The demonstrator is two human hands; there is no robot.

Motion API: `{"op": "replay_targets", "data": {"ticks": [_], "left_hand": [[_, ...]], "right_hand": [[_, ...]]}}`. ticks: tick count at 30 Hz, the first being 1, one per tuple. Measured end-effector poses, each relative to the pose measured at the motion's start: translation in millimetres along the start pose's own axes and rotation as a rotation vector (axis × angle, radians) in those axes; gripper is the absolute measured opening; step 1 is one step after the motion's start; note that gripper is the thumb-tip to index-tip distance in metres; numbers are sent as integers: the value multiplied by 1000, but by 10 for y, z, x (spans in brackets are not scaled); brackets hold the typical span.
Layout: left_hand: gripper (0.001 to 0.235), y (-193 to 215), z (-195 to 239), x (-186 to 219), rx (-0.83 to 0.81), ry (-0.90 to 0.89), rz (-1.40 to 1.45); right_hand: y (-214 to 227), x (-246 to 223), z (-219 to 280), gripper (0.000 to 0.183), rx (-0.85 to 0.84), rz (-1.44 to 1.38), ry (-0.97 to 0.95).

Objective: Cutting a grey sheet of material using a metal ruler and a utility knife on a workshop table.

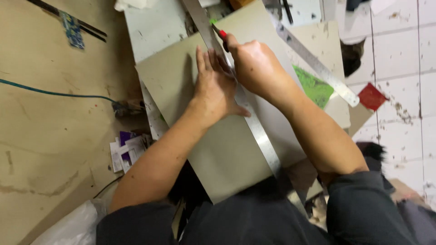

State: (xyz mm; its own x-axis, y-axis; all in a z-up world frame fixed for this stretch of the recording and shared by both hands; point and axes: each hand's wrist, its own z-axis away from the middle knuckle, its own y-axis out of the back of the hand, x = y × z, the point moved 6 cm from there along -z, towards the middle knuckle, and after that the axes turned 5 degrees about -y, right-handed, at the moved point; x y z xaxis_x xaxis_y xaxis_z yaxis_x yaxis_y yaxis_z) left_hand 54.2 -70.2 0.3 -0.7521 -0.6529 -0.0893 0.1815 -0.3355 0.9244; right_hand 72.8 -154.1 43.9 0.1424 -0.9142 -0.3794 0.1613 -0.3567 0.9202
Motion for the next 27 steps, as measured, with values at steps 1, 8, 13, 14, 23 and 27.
{"op": "replay_targets", "data": {"ticks": [1,8,13,14,23,27], "left_hand": [[146,-81,-14,35,-12,-13,6],[182,-132,-41,-20,64,45,-112],[185,-206,-51,-44,127,28,-101],[186,-227,-52,-56,140,36,-105],[182,-311,-10,-105,222,-7,-169],[188,-355,-41,-137,245,-8,-159]], "right_hand": [[-47,27,156,39,-11,-6,-13],[-29,17,1665,76,-94,-61,-86],[-221,102,2896,77,-273,-21,-252],[-187,78,3083,86,-339,-68,-309],[-528,133,4317,79,-291,28,-338],[-570,174,4394,79,-358,0,-401]]}}
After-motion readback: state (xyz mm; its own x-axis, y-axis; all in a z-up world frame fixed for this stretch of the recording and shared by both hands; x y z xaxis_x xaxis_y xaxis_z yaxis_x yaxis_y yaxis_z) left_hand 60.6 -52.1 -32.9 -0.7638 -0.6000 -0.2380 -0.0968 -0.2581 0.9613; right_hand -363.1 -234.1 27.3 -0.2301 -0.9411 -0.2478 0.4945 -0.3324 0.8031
